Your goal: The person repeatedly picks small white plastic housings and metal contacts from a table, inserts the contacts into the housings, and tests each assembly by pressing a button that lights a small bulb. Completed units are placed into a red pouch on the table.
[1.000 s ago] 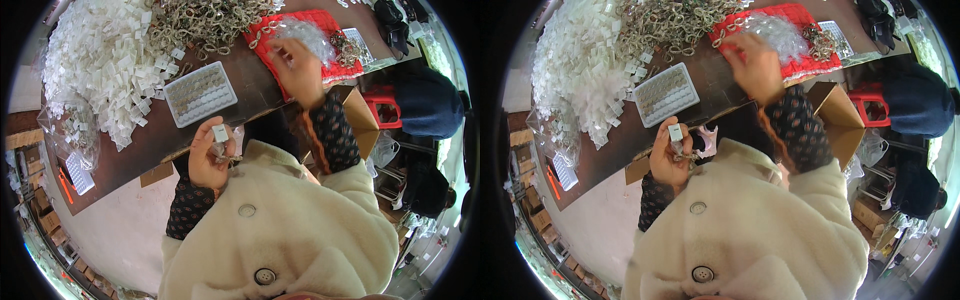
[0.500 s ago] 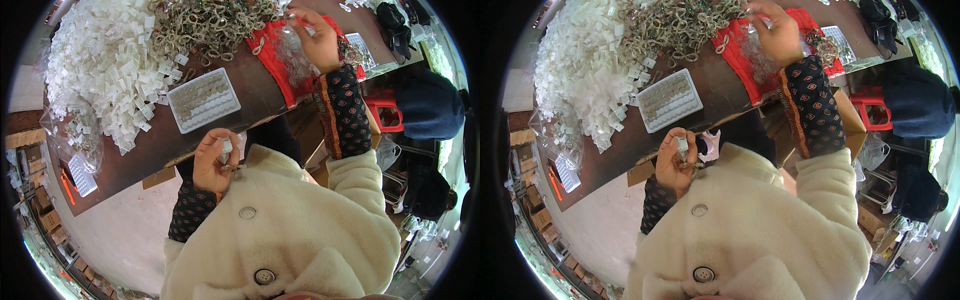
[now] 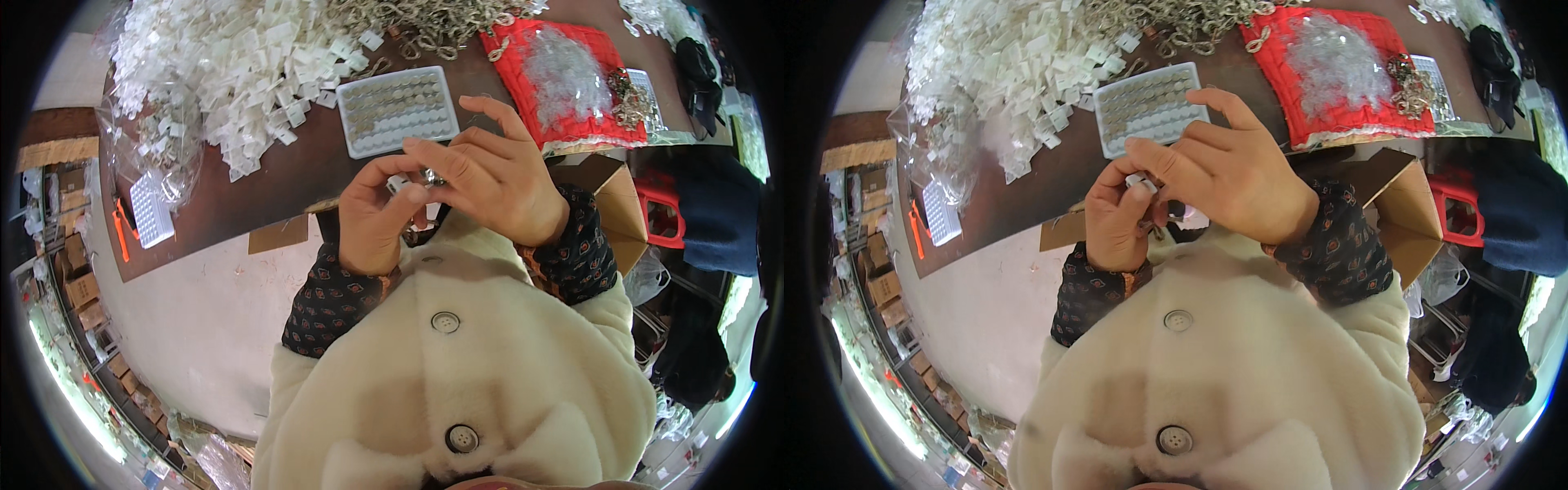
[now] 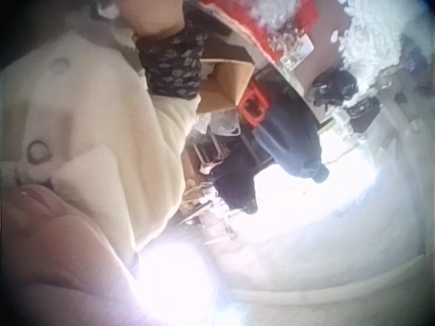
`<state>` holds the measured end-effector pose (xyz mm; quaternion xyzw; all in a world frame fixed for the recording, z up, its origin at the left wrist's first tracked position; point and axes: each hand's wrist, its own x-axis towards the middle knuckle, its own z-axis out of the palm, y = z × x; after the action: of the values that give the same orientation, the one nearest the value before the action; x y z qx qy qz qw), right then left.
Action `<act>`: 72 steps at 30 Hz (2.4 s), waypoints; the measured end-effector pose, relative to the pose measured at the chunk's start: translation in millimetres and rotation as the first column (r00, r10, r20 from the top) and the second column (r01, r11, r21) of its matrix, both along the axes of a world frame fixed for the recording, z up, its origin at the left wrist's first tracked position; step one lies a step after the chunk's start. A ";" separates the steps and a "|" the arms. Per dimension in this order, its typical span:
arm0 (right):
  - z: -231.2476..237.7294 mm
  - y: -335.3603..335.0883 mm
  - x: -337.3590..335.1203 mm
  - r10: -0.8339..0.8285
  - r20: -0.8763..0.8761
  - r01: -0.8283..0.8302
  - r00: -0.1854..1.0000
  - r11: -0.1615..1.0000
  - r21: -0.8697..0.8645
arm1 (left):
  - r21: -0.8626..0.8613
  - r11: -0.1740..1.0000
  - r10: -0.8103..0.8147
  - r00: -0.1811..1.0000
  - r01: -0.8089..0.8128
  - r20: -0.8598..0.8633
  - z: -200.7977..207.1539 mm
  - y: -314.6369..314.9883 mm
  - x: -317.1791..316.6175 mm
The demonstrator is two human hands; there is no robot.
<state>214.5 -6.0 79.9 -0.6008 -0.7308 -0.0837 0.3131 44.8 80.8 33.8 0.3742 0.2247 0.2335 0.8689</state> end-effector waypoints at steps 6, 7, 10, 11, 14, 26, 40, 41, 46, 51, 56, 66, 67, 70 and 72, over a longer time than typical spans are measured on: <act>-6.2 7.1 -13.6 0.014 -0.159 -0.014 0.987 1.000 0.001 | -0.107 0.990 0.092 0.995 -0.088 0.030 -3.2 5.3 -10.2; -8.4 7.0 -15.9 0.015 -0.253 -0.017 0.967 1.000 -0.006 | -0.105 0.991 0.088 0.996 -0.084 0.028 -4.3 6.1 -11.2; -16.3 6.5 -24.0 -0.043 -0.336 0.063 0.941 0.997 0.049 | -0.105 0.990 0.094 0.995 -0.092 0.019 -7.6 7.6 -13.1; -18.0 5.4 -25.8 -0.034 -0.334 0.051 0.942 0.998 0.041 | -0.112 0.988 0.111 0.994 -0.109 0.013 -8.6 6.6 -13.5; -21.1 5.5 -31.1 -0.017 -0.354 0.027 0.935 0.999 0.023 | -0.173 0.974 0.150 0.988 -0.145 0.021 -11.7 6.4 -15.1; -22.5 7.7 -31.3 -0.036 -0.769 -0.044 0.639 0.995 -0.084 | 0.634 0.766 0.458 0.778 -0.102 -0.429 3.6 57.0 -47.6; -28.0 5.0 -32.2 -0.119 -0.796 -0.017 0.593 0.987 -0.161 | 0.863 0.303 0.846 0.303 0.404 -0.439 -4.5 104.4 -49.3; -28.7 5.8 -33.5 -0.130 -0.818 -0.023 0.560 0.985 -0.172 | 0.869 0.307 0.853 0.292 0.388 -0.432 -2.1 102.7 -53.6; -27.5 14.8 -39.6 -0.025 -0.848 -0.132 0.530 0.985 -0.112 | 0.867 0.398 0.714 0.491 0.301 -0.499 14.8 92.9 -65.0; -22.5 22.5 -45.4 0.076 -0.757 -0.099 0.649 0.995 0.016 | 0.339 0.880 -0.068 0.794 0.333 -0.604 31.4 76.2 -67.0; -22.6 18.9 -47.4 0.110 -0.669 -0.083 0.735 0.994 0.072 | 0.193 0.916 -0.295 0.917 0.351 -0.268 28.2 69.3 -60.3; -19.7 13.0 -59.5 0.031 -0.998 -0.064 0.056 0.998 0.028 | 0.673 0.726 0.219 0.975 -0.140 -0.033 12.0 18.7 -26.6; -18.9 12.5 -59.2 0.029 -0.999 -0.061 0.015 0.998 0.028 | 0.739 0.660 0.240 0.970 -0.133 -0.040 12.3 17.4 -26.4; -16.4 12.5 -53.5 0.023 -0.961 0.030 0.276 0.999 0.032 | 0.494 0.845 0.282 0.955 -0.203 -0.090 14.4 14.9 -27.1; -13.8 11.3 -49.3 0.003 -0.870 0.051 0.492 0.998 0.032 | 0.477 0.846 0.288 0.957 -0.237 -0.035 14.8 14.3 -26.1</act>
<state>165.2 5.4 66.2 -0.5626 -0.4628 0.2066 0.6532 18.7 95.1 48.6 0.5499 0.2561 0.3774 0.6997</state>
